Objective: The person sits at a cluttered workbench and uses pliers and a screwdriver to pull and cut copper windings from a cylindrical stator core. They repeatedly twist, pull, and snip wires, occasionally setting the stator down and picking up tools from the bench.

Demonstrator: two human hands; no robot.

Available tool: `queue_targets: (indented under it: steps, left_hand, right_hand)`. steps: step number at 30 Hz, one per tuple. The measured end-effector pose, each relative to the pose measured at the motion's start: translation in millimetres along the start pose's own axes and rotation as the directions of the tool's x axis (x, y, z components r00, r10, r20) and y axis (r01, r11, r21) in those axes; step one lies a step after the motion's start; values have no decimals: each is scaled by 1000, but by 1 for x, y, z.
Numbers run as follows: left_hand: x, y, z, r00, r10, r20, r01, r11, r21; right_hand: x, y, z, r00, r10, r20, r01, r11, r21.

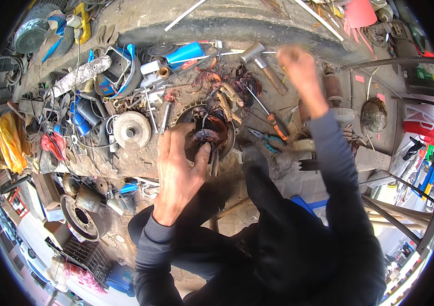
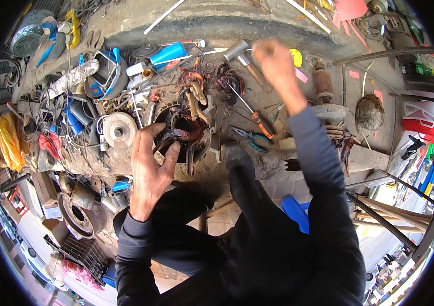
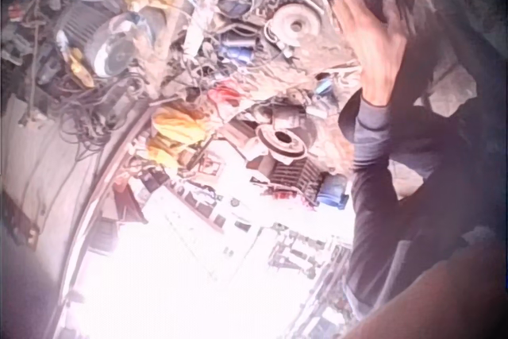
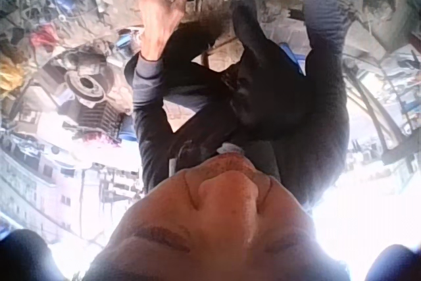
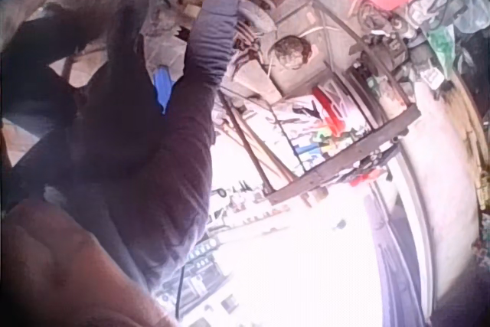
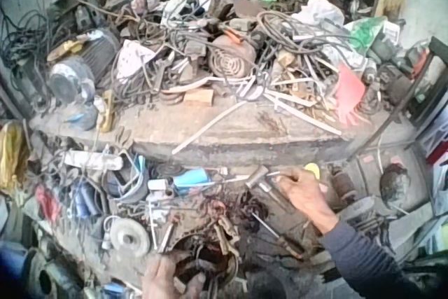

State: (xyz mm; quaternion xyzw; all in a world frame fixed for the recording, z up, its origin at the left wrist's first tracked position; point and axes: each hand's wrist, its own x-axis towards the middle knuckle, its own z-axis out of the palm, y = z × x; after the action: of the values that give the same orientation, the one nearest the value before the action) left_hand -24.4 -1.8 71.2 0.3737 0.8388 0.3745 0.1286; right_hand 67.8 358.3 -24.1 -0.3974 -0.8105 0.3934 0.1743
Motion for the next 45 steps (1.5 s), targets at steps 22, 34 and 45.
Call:
queue_targets:
  steps: [22,34,45]
  left_hand:
    - [-13,-6,15,944,-244,222,210,963,167]
    - [-27,-42,-7,981,-165,105,181,969,-169]
    - [-73,-90,131,321,-887,332,368,-207,-906]
  right_hand:
    - [-188,-42,39,929,47,366,-233,844,483]
    - [-79,-40,77,952,-118,283,-9,913,409]
    - [-76,21,149,938,32,346,-254,742,620]
